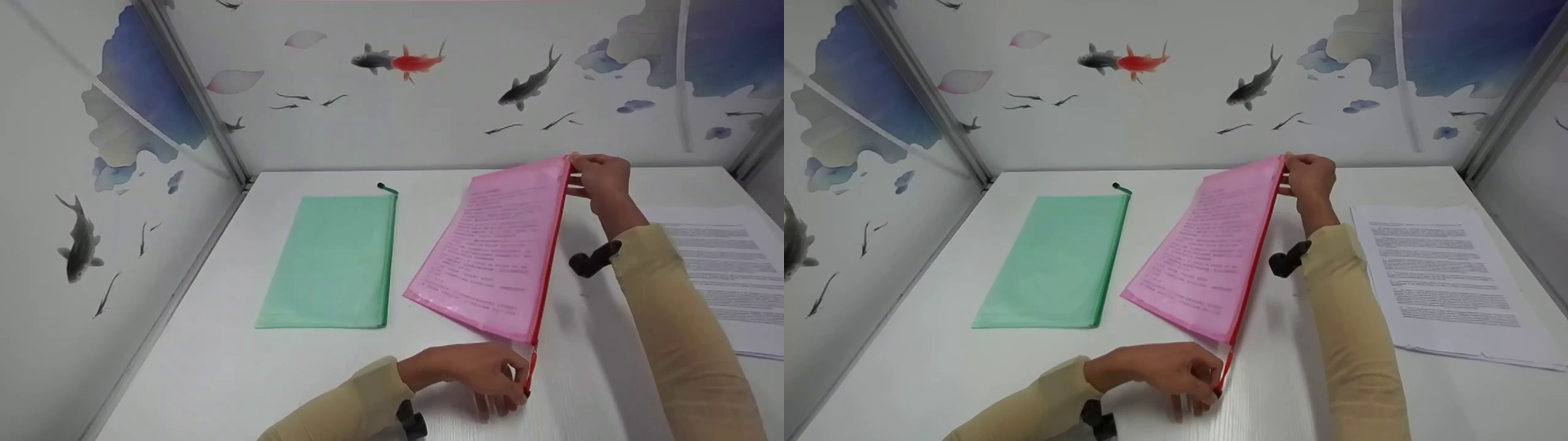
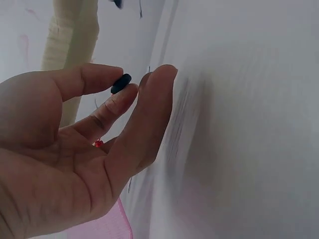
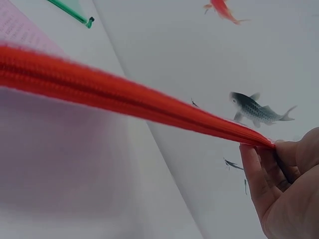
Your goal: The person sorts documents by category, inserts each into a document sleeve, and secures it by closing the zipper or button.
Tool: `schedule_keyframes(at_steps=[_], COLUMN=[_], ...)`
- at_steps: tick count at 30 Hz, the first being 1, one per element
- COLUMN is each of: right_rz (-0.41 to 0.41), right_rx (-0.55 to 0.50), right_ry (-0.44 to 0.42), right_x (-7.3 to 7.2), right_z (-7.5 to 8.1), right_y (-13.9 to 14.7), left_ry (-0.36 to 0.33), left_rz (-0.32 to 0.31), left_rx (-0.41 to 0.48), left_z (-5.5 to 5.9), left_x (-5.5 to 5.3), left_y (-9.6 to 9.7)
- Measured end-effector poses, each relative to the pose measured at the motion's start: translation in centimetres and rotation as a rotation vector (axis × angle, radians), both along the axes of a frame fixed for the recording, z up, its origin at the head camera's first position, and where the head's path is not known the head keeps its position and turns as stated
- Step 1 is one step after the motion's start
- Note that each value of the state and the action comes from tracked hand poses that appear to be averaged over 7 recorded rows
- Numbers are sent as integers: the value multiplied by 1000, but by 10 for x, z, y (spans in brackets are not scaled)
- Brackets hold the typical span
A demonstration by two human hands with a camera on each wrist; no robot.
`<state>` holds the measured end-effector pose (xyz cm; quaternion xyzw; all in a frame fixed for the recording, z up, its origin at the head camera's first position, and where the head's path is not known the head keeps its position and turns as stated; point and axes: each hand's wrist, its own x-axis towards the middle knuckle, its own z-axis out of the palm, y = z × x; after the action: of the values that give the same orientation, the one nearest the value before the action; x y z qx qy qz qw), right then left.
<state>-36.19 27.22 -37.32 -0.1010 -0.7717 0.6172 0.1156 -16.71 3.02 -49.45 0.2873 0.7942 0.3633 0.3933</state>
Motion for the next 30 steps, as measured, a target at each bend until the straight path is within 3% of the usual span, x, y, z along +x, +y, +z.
schedule_keyframes(at_steps=[7,11,17,22,30], right_rz=[-4,-13,0,75,204], right_rx=[17,48,140,180,292], right_ry=[0,-13,-48,-88,-205], right_x=[-1,-2,-3,-3,0], right_z=[-5,-11,-27,-41,-70], right_y=[6,11,13,16,28], left_ry=[38,28,132,199,228], left_rz=[60,154,312,381,541], left_rx=[-41,3,-5,17,90], left_z=[-1,0,2,3,7], left_x=[-7,-12,-19,-28,-52], left_y=[1,0,-2,-6,-19])
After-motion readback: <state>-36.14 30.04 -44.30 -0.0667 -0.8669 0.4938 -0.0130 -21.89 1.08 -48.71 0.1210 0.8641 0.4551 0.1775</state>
